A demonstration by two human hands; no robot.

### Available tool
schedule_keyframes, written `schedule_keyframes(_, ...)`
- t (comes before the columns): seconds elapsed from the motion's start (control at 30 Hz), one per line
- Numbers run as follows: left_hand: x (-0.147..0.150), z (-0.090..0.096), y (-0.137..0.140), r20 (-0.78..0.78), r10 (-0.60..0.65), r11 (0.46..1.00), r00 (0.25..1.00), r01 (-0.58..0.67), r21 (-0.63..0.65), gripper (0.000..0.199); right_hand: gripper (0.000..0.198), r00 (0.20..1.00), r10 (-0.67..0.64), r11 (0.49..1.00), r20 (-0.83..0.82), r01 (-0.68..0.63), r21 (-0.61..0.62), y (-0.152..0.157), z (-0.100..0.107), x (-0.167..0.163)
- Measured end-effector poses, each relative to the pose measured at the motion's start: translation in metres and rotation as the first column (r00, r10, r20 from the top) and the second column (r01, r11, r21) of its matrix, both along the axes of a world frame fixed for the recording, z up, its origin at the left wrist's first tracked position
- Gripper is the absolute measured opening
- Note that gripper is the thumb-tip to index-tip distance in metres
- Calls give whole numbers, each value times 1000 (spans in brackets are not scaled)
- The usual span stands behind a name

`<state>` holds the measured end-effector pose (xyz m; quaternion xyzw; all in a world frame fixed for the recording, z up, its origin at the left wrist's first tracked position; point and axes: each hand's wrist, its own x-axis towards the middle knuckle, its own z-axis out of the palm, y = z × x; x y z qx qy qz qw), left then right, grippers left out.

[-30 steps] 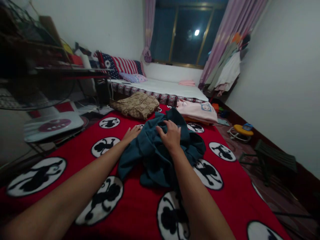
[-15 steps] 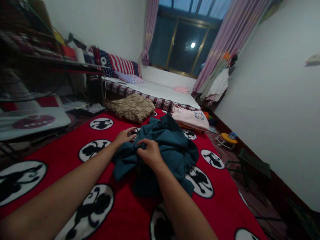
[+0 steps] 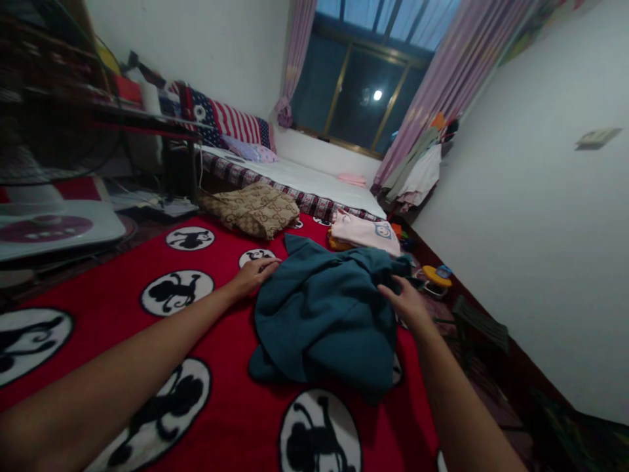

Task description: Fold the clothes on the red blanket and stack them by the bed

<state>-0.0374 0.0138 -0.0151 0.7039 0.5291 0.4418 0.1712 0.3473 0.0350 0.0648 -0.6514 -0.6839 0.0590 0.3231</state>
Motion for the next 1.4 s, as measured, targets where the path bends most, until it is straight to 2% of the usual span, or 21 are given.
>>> schedule_keyframes(0.1,27,2,-13,11,-59,998,998,60,-28,67,88,991,39,984,131,-15,-180,-19,-30,-24)
schedule_keyframes(0.2,51,0,-22,-52,-70,997,996,71,10,84,99,972,-42,984,230,80,-159,-30,-46,-38)
schedule_keyframes(0.27,60,-2,-22,-41,-55,998,998,55,4,75,92,974,-80,983,211,113,-147,-31,-48,-41)
schedule_keyframes(0.37,56,6,-15,87,-6,1000,996,7,-13,52,61,999,8,998,32,-6,-69,-32,-42,-42)
schedule_keyframes(0.43,45,22,-14,260,95,994,961,-105,24,42,44,981,86,994,-173,-74,77,-39,-35,-44)
schedule_keyframes(0.5,31,45,-23,446,194,966,874,-250,71,37,39,929,110,970,-354,-22,242,-50,-26,-45)
schedule_keyframes(0.57,17,69,-43,533,176,944,828,-296,147,32,38,897,87,946,-433,62,318,-63,-19,-41)
schedule_keyframes(0.63,7,89,-73,498,137,968,856,-223,118,29,39,909,82,978,-408,5,208,-72,-12,-30)
schedule_keyframes(0.7,-1,104,-107,272,-29,989,962,66,-129,21,41,942,154,976,-299,-192,-103,-75,-6,-11)
schedule_keyframes(0.73,-4,109,-122,143,-184,924,972,221,-313,19,41,949,210,927,-235,-270,-261,-74,-3,0)
schedule_keyframes(0.8,-7,118,-143,27,-523,637,852,411,-652,22,42,960,261,873,-102,-280,-400,-67,4,19)
schedule_keyframes(0.83,-6,122,-147,44,-648,472,760,446,-760,22,43,975,221,909,-38,-220,-355,-62,8,25)
schedule_keyframes(0.87,-5,125,-146,78,-721,353,689,461,-814,21,45,990,140,960,14,-132,-248,-56,12,28)
schedule_keyframes(0.9,-2,127,-139,98,-749,308,655,475,-824,21,46,998,42,994,46,-37,-104,-50,15,28)
schedule_keyframes(0.93,2,127,-127,82,-739,357,668,492,-794,24,47,998,-34,999,60,33,29,-43,18,24)
schedule_keyframes(1.0,15,123,-91,-39,-589,671,807,462,-580,32,51,994,-81,984,70,69,163,-30,19,7)
schedule_keyframes(1.03,23,117,-70,-112,-450,836,886,374,-401,36,56,995,-60,988,80,48,148,-23,18,-3)
schedule_keyframes(1.07,32,109,-49,-166,-285,943,944,245,-223,40,64,995,-31,996,91,23,90,-17,14,-13)
schedule_keyframes(1.13,49,89,-12,-292,-140,989,946,119,-87,53,87,991,1,997,133,10,-81,-6,3,-29)
schedule_keyframes(1.27,77,52,15,-438,-202,954,876,74,-292,84,120,965,-49,938,256,132,-320,9,-23,-34)
schedule_keyframes(1.4,85,43,-5,-419,-300,903,857,114,-415,97,97,973,19,928,229,68,-365,12,-31,-22)
